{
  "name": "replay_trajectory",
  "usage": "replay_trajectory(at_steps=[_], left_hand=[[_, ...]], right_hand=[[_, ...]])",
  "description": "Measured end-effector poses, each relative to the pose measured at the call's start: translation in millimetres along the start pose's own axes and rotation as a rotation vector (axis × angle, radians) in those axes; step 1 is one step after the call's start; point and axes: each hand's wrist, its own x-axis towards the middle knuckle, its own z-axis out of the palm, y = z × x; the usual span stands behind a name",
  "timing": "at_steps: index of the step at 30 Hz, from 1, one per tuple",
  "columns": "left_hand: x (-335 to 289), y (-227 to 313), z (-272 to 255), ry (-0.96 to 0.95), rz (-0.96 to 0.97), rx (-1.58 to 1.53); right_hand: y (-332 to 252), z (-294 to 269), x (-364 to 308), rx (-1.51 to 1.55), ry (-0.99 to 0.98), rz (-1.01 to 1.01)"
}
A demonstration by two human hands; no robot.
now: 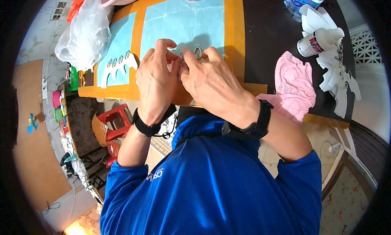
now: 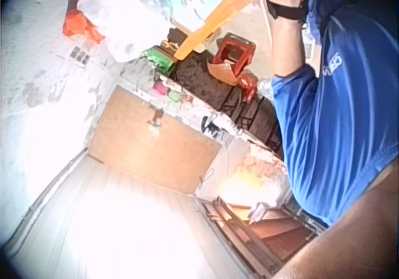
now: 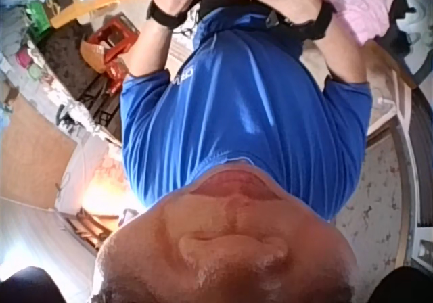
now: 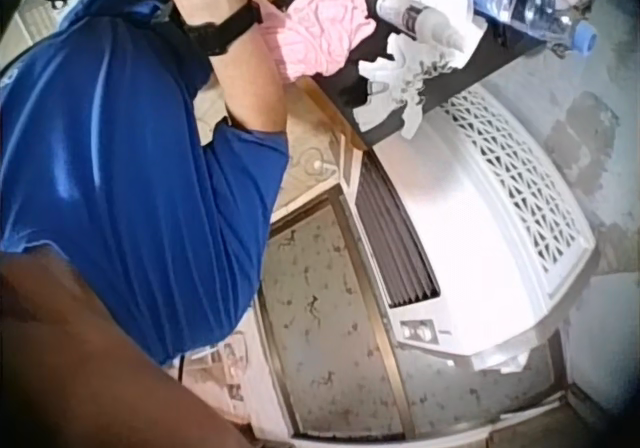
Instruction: The person is manually applying or arranging small components (possibly eyelets or reinforcements) onto a larger white shoe upper part.
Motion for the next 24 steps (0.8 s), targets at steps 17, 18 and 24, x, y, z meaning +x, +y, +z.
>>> replay_trajectory(at_steps=[17,18,24], left_hand=[[-1,-12,-3,0.128,0.022,0.016],[0,-12,-1,0.161,0.029,0.034],[-1,-8,2,0.146,0.013,0.017]], right_hand=[[-1,-1,-1,-0.051,-0.039,0.042],[-1,-1,-1,-0.025,-0.016,0.022],[1,1,0,0.029,0.045,-0.006]])
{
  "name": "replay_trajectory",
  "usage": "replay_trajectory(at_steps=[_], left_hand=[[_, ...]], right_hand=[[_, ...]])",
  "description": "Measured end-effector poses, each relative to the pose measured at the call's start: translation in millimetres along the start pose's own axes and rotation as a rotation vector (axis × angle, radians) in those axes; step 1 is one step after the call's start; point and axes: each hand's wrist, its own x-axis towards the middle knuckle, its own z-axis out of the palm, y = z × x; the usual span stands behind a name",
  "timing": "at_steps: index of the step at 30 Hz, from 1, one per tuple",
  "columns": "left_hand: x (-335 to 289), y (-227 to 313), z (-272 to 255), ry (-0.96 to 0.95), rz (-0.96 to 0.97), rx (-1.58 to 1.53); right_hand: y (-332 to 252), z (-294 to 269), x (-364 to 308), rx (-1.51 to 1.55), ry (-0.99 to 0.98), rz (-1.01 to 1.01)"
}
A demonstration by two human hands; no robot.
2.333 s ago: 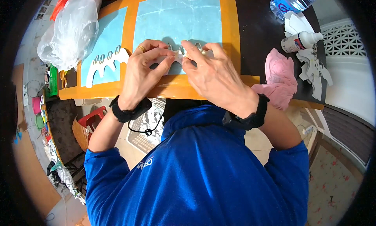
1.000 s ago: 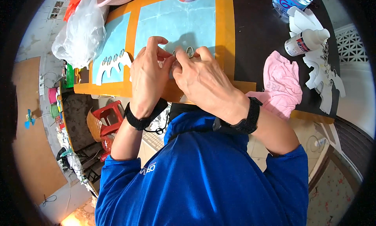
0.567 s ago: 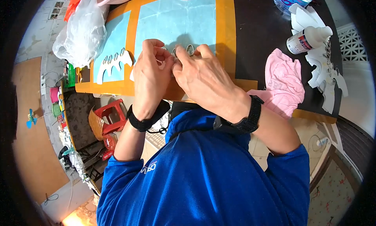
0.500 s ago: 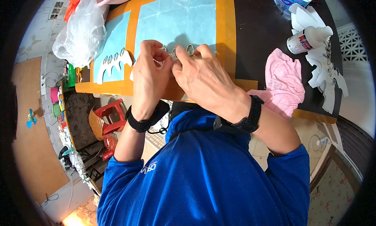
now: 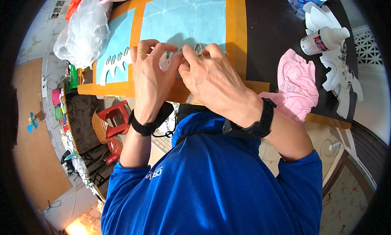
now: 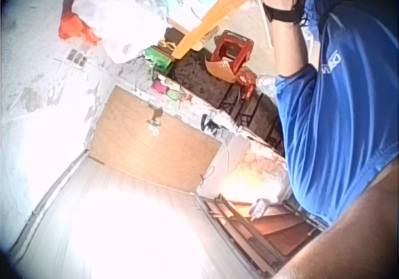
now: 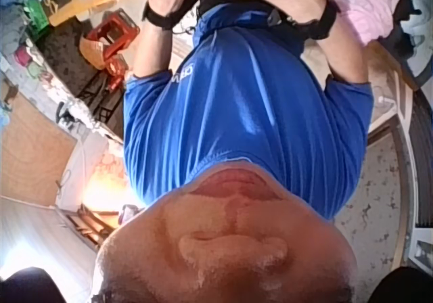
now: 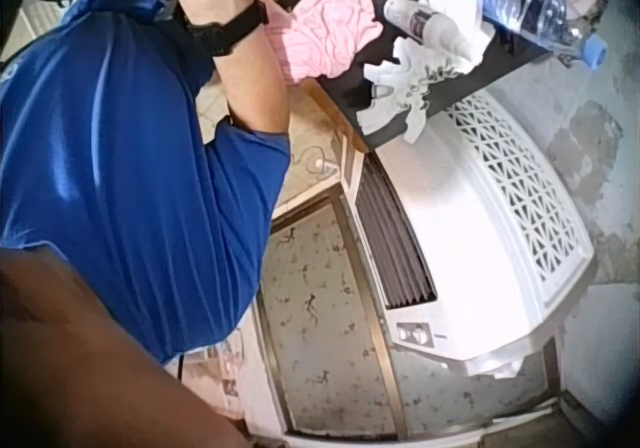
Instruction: The person is manually applying or arranging small components (possibly eyelets or reinforcements) onto a larger white shoe upper part.
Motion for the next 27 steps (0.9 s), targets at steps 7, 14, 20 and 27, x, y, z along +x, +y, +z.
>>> replay_trajectory(at_steps=[7,14,20,27], left_hand=[[-1,-3,1,-0.128,-0.085,-0.022],[-1,-1,4,-0.158,-0.095,-0.074],[-1,-7,7,-0.163,-0.047,-0.098],[-6,-12,9,-0.121,0.027,-0.146]], right_hand=[[-1,1,0,0.036,-0.001,0.031],[-1,1,1,0.019,-0.019,0.026],[-1,0,-1,-0.016,-0.075,0.054],[3,-3,0,-0.025,-0.083,0.017]])
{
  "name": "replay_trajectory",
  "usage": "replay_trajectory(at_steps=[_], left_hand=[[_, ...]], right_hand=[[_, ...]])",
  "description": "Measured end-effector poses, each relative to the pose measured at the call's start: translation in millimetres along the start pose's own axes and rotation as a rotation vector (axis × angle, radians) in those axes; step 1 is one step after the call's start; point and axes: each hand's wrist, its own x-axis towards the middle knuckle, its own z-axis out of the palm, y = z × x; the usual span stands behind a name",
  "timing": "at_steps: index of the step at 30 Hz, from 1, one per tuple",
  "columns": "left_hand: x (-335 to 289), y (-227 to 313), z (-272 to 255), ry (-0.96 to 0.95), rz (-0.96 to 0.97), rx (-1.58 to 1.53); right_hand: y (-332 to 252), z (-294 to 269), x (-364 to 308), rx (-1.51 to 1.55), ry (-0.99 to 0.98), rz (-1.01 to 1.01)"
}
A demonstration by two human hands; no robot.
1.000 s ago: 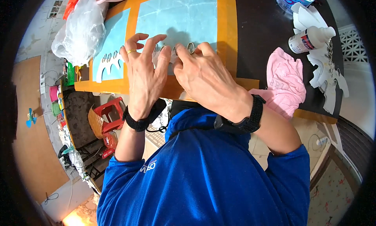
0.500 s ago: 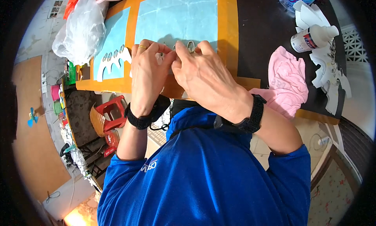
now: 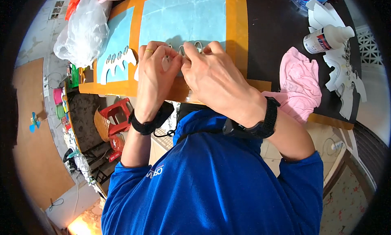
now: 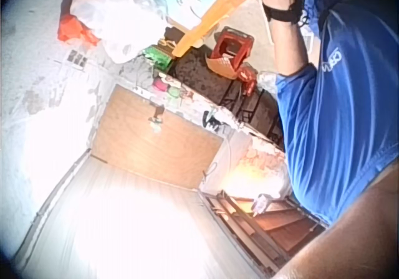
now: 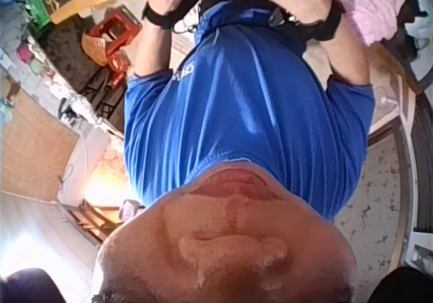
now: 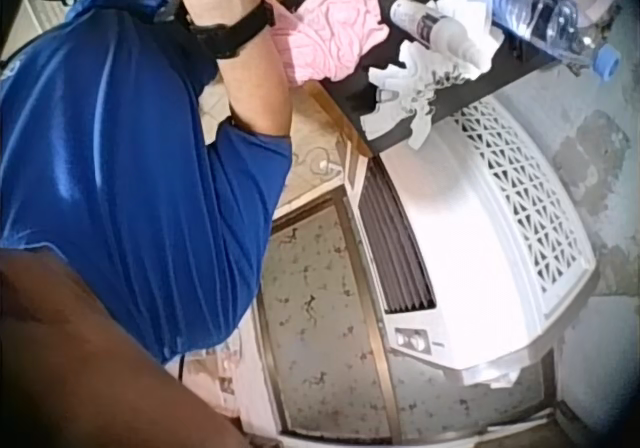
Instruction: The person is manually applying or arranging small components (possibly eyelets or reinforcements) onto a larger white shoe upper part.
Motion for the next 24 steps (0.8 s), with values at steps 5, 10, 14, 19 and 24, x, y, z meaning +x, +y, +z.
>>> replay_trajectory(at_steps=[5,10,14,19,24], left_hand=[[-3,4,6,0.049,0.001,-0.003],[-1,9,6,0.039,-0.096,-0.037],[0,11,1,-0.003,-0.167,-0.045],[5,14,-5,-0.114,-0.254,0.008],[7,16,-9,-0.135,-0.240,0.020]], right_hand=[[0,-2,-1,-0.003,-0.025,-0.007],[-1,-5,0,0.007,-0.044,-0.008],[-1,-3,0,0.012,-0.014,-0.021],[0,-3,1,0.022,0.029,-0.041],[0,-2,1,0.035,0.027,-0.040]])
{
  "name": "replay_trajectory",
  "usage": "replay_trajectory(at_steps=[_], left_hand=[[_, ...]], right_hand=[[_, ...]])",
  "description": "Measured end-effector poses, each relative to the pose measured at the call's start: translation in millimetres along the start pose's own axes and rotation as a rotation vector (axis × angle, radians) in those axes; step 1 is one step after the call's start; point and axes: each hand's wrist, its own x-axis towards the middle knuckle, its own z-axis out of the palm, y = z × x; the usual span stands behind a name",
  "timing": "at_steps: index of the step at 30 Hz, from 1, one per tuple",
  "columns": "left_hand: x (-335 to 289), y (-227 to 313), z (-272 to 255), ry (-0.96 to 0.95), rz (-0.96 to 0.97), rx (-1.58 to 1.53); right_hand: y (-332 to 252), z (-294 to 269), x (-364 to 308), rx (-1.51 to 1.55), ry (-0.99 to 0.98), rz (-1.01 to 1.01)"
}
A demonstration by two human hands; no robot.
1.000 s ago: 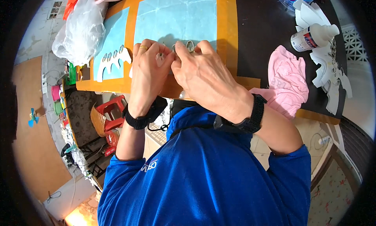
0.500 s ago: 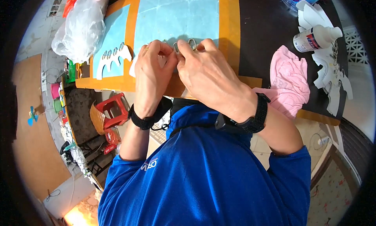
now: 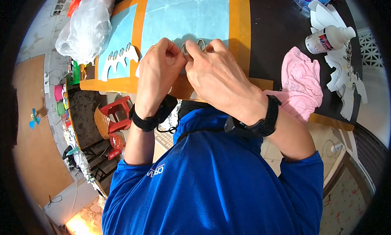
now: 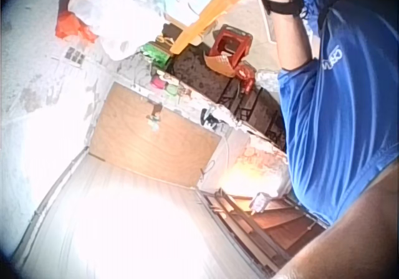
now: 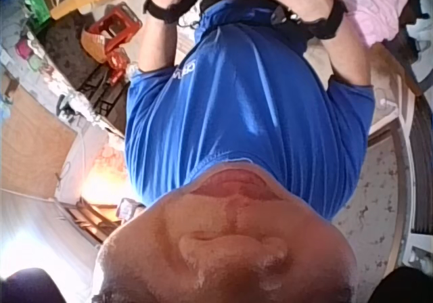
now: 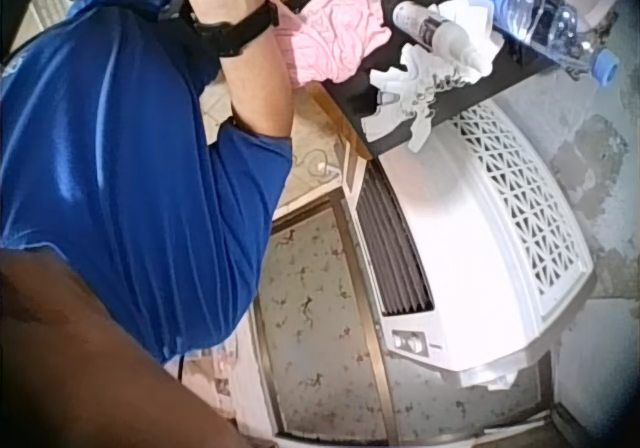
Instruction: The person is manually applying or arranging small components (possibly eyelets or reinforcements) onto a larger white shoe upper part.
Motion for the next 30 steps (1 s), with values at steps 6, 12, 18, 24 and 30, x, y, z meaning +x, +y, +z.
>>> replay_trajectory(at_steps=[6,12,18,24,30], left_hand=[[3,2,-4,-0.027,-0.001,-0.089],[7,-2,-4,-0.031,0.027,-0.169],[5,-9,5,0.014,0.097,-0.060],[-9,5,11,0.107,0.087,-0.034],[-11,6,10,0.084,-0.024,0.007]], right_hand=[[0,0,0,0.001,-0.003,0.005],[1,3,-1,-0.007,0.031,0.000],[0,4,-1,-0.007,0.038,0.004],[-1,7,-2,0.035,0.050,0.035],[-1,12,-3,0.066,0.081,0.074]])
